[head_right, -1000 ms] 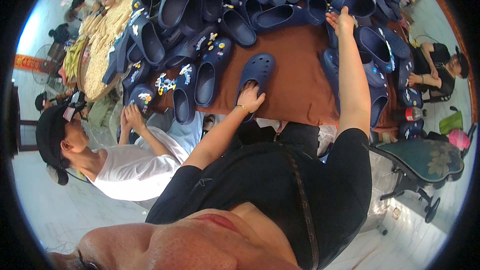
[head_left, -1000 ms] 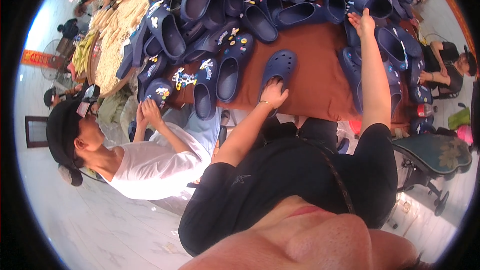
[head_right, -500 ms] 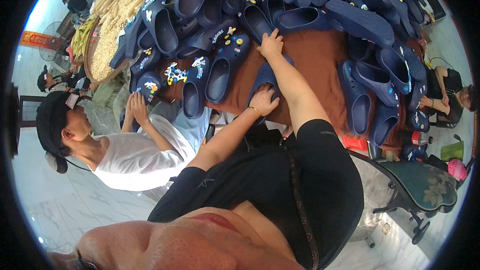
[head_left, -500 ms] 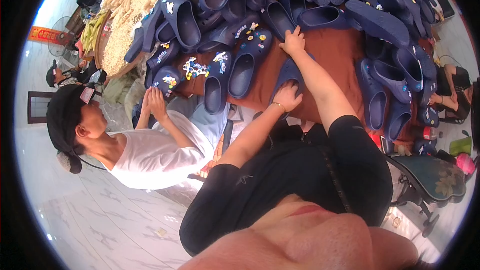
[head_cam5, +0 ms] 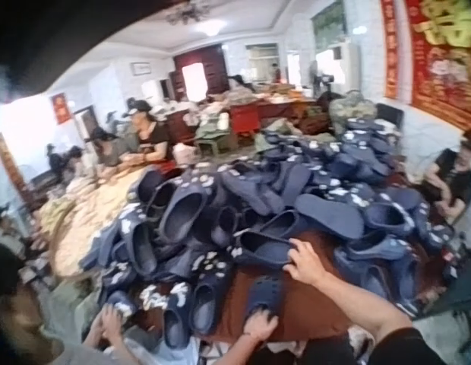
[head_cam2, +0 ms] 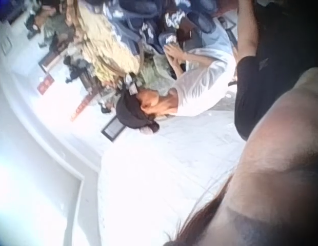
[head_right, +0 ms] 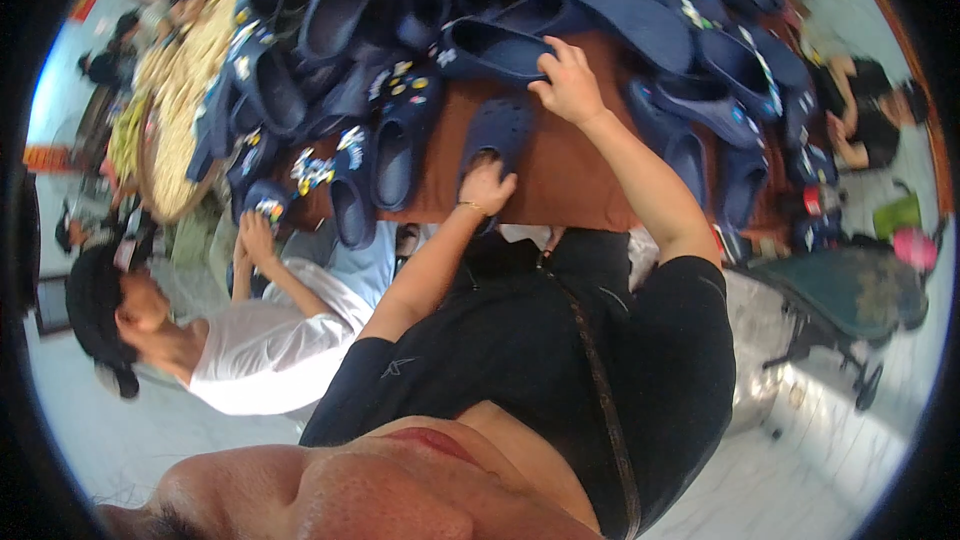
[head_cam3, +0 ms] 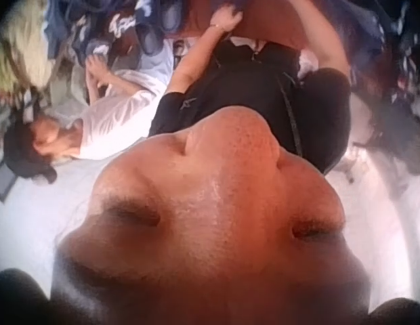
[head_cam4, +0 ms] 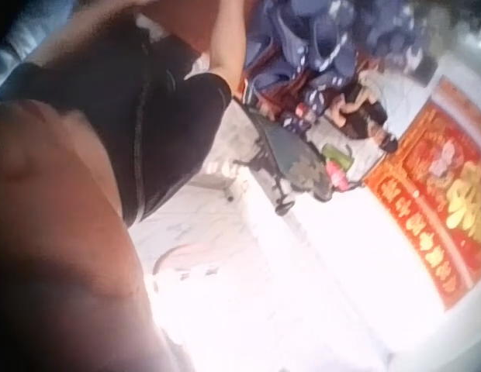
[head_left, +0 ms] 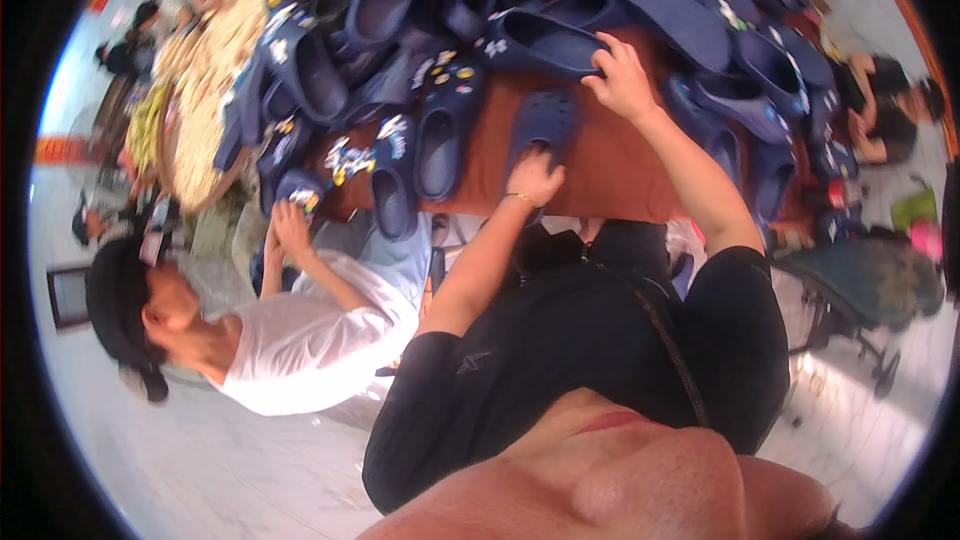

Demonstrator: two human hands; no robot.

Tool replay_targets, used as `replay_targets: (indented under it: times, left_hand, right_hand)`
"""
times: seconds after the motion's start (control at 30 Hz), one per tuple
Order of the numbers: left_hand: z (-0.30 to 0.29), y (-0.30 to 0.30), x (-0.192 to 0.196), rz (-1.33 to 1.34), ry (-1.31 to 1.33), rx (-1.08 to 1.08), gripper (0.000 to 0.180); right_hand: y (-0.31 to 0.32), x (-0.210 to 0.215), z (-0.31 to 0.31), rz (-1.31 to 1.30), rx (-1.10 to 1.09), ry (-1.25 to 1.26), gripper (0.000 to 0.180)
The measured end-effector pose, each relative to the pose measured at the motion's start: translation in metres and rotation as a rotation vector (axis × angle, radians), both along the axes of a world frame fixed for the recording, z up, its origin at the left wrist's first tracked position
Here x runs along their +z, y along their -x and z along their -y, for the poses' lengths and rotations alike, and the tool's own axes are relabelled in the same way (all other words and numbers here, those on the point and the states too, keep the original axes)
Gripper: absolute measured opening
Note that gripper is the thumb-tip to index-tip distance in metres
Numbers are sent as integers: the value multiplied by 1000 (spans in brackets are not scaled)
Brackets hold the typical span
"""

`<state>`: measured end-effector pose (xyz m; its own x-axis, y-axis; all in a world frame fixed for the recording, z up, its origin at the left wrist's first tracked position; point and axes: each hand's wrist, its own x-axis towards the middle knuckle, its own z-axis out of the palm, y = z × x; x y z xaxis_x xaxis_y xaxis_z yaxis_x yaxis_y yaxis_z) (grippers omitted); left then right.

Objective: The recorder and other workers are attaching decorative plastic charms (Jibbitz) into the holes of blue foam clogs.

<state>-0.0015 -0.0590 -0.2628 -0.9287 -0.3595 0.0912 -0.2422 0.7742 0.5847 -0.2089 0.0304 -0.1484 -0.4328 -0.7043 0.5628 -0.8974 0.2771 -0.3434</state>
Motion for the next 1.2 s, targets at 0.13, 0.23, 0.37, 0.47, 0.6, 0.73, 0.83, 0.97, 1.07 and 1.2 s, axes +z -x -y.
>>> replay_targets:
  times: [0.13,0.23,0.37,0.47,0.6,0.73,0.83,0.97,1.07,1.2]
  left_hand:
    - [5,-2,0,1,62,-39,48]
    - [4,4,1,43,119,-35,48]
    - [5,1,-1,49,95,-6,47]
    - [2,-1,13,90,48,-25,51]
    - [-2,4,0,-9,92,-25,48]
    - [-1,-2,5,32,68,-13,52]
    - [0,-5,6,49,60,11,53]
    - [-2,-2,7,57,44,-3,53]
    - [1,6,4,19,0,-74,52]
    - [22,-1,-55,-167,96,-166,52]
  right_hand:
    - [-14,34,-59,-3,46,-19,32]
    - [-9,57,-104,-113,-64,39,29]
    - [26,81,-140,-293,-354,170,30]
    - [76,79,-157,-428,-592,218,29]
    - [137,55,-179,-239,-982,32,35]
    - [111,66,-107,-408,-927,66,36]
    - [75,52,-22,-54,-390,246,36]
    - [-20,24,97,1378,109,168,72]
    - [-69,34,154,1781,216,205,90]
    - [-119,44,214,1865,336,300,64]
